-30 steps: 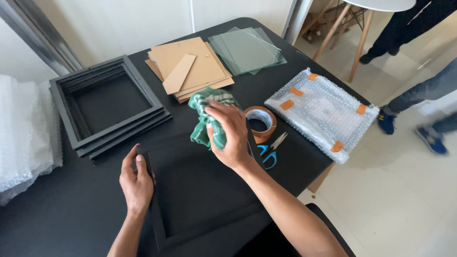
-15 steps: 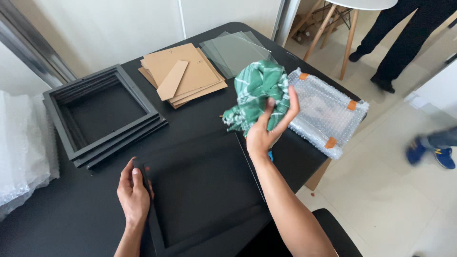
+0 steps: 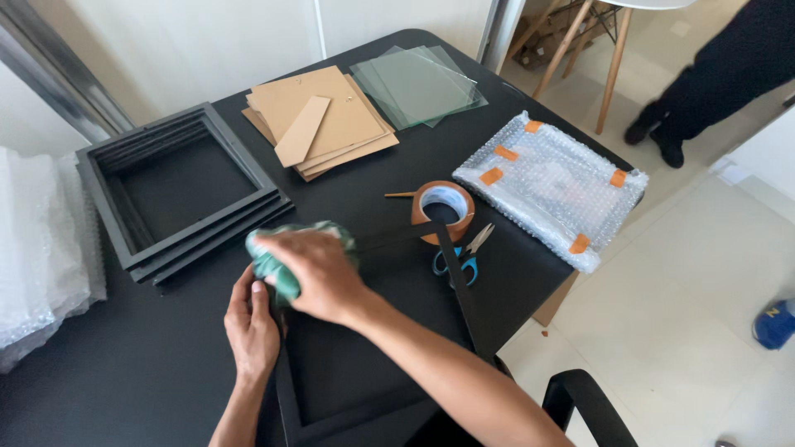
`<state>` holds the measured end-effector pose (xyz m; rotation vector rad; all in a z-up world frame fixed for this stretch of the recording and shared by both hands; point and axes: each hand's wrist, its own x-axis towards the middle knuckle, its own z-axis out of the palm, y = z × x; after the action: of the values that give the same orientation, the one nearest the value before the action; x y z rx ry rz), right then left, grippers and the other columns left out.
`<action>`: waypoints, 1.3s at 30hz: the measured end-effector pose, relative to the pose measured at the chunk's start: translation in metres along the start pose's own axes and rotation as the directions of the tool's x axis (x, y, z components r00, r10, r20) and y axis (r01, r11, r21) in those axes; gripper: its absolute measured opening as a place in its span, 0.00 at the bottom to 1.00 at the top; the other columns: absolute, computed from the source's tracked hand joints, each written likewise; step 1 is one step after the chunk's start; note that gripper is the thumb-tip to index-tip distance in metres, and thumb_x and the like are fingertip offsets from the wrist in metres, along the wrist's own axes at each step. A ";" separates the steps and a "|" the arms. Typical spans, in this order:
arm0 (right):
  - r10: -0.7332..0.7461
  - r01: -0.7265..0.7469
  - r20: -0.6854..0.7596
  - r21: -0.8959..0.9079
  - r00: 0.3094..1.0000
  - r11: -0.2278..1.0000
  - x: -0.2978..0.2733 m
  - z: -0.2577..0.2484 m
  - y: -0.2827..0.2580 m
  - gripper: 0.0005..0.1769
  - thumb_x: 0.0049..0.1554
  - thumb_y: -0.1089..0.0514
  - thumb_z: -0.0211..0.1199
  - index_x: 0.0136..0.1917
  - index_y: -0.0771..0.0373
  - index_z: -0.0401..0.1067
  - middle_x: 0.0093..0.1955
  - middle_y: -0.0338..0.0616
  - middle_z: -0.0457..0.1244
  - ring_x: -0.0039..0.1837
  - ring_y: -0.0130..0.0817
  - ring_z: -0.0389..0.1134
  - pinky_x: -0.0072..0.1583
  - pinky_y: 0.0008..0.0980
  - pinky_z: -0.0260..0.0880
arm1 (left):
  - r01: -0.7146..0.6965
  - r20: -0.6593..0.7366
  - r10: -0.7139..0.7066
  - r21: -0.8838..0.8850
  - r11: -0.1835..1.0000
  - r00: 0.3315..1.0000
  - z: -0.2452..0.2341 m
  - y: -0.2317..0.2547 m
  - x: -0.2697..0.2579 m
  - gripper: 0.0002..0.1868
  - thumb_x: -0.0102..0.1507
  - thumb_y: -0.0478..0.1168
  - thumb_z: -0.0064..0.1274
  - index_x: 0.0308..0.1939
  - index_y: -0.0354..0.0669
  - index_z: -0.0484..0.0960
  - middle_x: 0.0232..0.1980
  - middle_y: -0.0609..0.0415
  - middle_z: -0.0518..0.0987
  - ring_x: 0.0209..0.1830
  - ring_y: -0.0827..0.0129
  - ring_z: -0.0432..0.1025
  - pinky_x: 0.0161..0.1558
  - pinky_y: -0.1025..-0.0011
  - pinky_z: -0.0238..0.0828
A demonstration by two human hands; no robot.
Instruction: The person cleans a picture frame and a sheet of glass with a cloth, places the glass into the frame, puts a piece of paper and a backing board into the frame, and secures the backing board by hand.
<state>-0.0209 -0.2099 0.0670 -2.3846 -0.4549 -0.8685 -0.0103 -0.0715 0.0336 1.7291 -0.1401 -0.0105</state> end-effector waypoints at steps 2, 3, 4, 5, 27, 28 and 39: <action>-0.021 0.026 0.079 -0.061 0.997 0.998 -0.002 0.021 -0.013 0.34 0.51 0.59 0.63 0.69 0.48 0.57 0.65 0.37 0.61 0.62 0.43 0.62 0.63 0.43 0.57 | -0.012 -0.023 0.011 -0.033 0.999 1.000 -0.002 -0.010 0.002 0.09 0.68 0.39 0.36 0.41 0.44 0.73 0.24 0.58 0.71 0.17 0.76 0.61 0.19 0.73 0.57; -0.025 0.029 0.083 -0.053 0.996 0.998 -0.001 0.021 -0.011 0.34 0.51 0.59 0.63 0.69 0.48 0.57 0.65 0.37 0.61 0.62 0.43 0.62 0.63 0.43 0.57 | -0.007 -0.031 0.006 -0.030 1.000 0.999 -0.005 -0.009 0.002 0.09 0.68 0.39 0.36 0.41 0.44 0.73 0.24 0.58 0.71 0.17 0.76 0.61 0.19 0.73 0.57; -0.075 0.081 0.124 -0.043 0.989 0.996 -0.001 0.023 -0.010 0.37 0.51 0.59 0.64 0.71 0.47 0.55 0.67 0.38 0.59 0.64 0.43 0.62 0.66 0.46 0.56 | -0.020 -0.042 0.020 -0.008 1.000 0.999 -0.010 -0.009 0.003 0.10 0.68 0.39 0.35 0.44 0.44 0.74 0.26 0.57 0.72 0.20 0.76 0.62 0.22 0.73 0.58; -0.126 0.133 0.164 -0.032 0.978 0.991 0.000 0.024 -0.009 0.39 0.51 0.60 0.66 0.72 0.47 0.52 0.69 0.40 0.58 0.67 0.43 0.61 0.69 0.49 0.56 | -0.033 -0.052 0.034 0.013 0.999 0.998 -0.014 -0.009 0.004 0.12 0.68 0.39 0.35 0.48 0.43 0.75 0.28 0.57 0.73 0.23 0.76 0.62 0.26 0.73 0.58; 0.387 -0.323 -0.373 0.224 0.843 0.920 -0.003 -0.108 0.064 0.24 0.58 0.58 0.62 0.67 0.51 0.62 0.62 0.46 0.62 0.64 0.45 0.62 0.65 0.46 0.59 | -0.076 -0.295 0.065 -0.026 0.997 0.953 -0.055 0.005 -0.028 0.15 0.68 0.32 0.36 0.57 0.32 0.72 0.35 0.36 0.78 0.13 0.65 0.67 0.08 0.73 0.61; 0.436 -0.344 -0.374 0.290 0.819 0.893 -0.003 -0.107 0.066 0.23 0.59 0.59 0.61 0.66 0.52 0.61 0.61 0.48 0.62 0.64 0.45 0.62 0.65 0.47 0.59 | -0.078 -0.307 0.067 -0.021 0.997 0.949 -0.058 0.003 -0.029 0.15 0.69 0.32 0.35 0.57 0.32 0.72 0.35 0.37 0.77 0.13 0.65 0.66 0.09 0.73 0.61; 0.167 -0.169 -0.332 0.022 0.928 0.985 0.010 -0.107 0.093 0.13 0.60 0.57 0.56 0.56 0.63 0.63 0.54 0.48 0.60 0.58 0.43 0.63 0.59 0.38 0.62 | 0.046 -0.309 -0.014 0.096 0.994 0.951 -0.086 0.021 -0.035 0.20 0.69 0.40 0.32 0.63 0.43 0.69 0.38 0.52 0.78 0.15 0.72 0.62 0.16 0.73 0.62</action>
<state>-0.0203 -0.3463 0.1068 -2.1833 -0.1106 -1.1649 -0.0394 0.0130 0.0655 1.8117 0.1192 0.2478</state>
